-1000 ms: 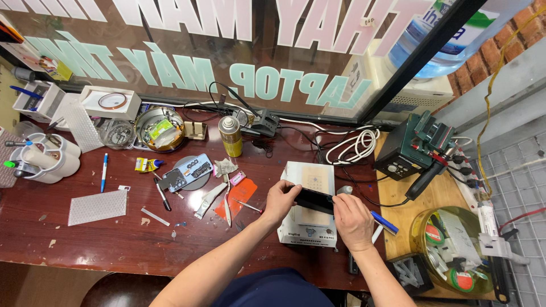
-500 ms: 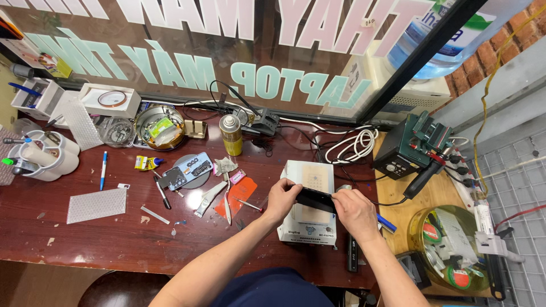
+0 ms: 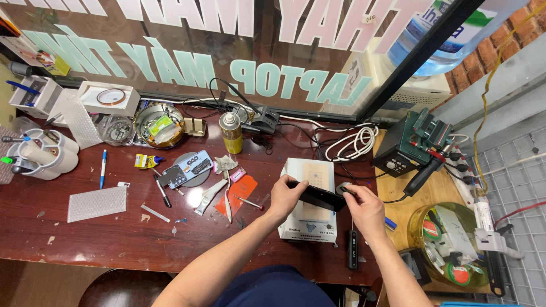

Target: The person disassembles a smartphone, removes the battery, and uses a plastic pry tool to separate the screen from the frame. They then reposition the device and continue manipulating internal components on a cluttered workbench.

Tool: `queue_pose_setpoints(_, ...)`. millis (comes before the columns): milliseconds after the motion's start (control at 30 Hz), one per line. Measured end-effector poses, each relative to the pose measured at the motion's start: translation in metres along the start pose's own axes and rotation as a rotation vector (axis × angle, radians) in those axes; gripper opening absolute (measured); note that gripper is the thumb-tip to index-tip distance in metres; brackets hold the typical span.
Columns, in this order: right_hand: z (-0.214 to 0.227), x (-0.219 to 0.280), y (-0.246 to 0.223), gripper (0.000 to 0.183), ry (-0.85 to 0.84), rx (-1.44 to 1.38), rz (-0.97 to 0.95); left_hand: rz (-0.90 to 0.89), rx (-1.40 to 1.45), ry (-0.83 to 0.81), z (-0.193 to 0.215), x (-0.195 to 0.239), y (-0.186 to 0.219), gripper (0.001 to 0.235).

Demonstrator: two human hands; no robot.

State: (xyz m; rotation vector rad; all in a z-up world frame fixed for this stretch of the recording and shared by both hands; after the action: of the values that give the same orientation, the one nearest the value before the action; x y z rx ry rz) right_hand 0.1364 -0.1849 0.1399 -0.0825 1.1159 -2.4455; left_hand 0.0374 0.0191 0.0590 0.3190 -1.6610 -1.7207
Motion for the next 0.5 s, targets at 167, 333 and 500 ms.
queue_pose_setpoints(167,0.004,0.008,0.002,0.015,0.106,0.036,0.182,0.033,-0.004,0.003,-0.001,-0.002,0.007,0.039)
queue_pose_setpoints(333,0.000,0.011,0.006,0.013,0.134,0.066,0.211,0.050,-0.041,-0.004,0.000,-0.003,0.009,0.041)
queue_pose_setpoints(500,-0.005,0.010,0.002,0.012,0.145,0.147,0.336,0.066,-0.047,-0.008,-0.001,-0.004,0.013,0.041)
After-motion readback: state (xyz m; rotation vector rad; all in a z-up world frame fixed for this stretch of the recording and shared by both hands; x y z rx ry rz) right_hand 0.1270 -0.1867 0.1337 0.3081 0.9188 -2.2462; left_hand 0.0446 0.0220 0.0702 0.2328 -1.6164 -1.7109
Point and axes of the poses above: each hand's wrist, its own x-axis away from the middle knuckle, its own z-axis out of the back of the hand, y = z × x, the point moved 3 cm from there along -x, towards the middle knuckle, and after that the axes turned 3 degrees about -z, right-handed, at the moved point
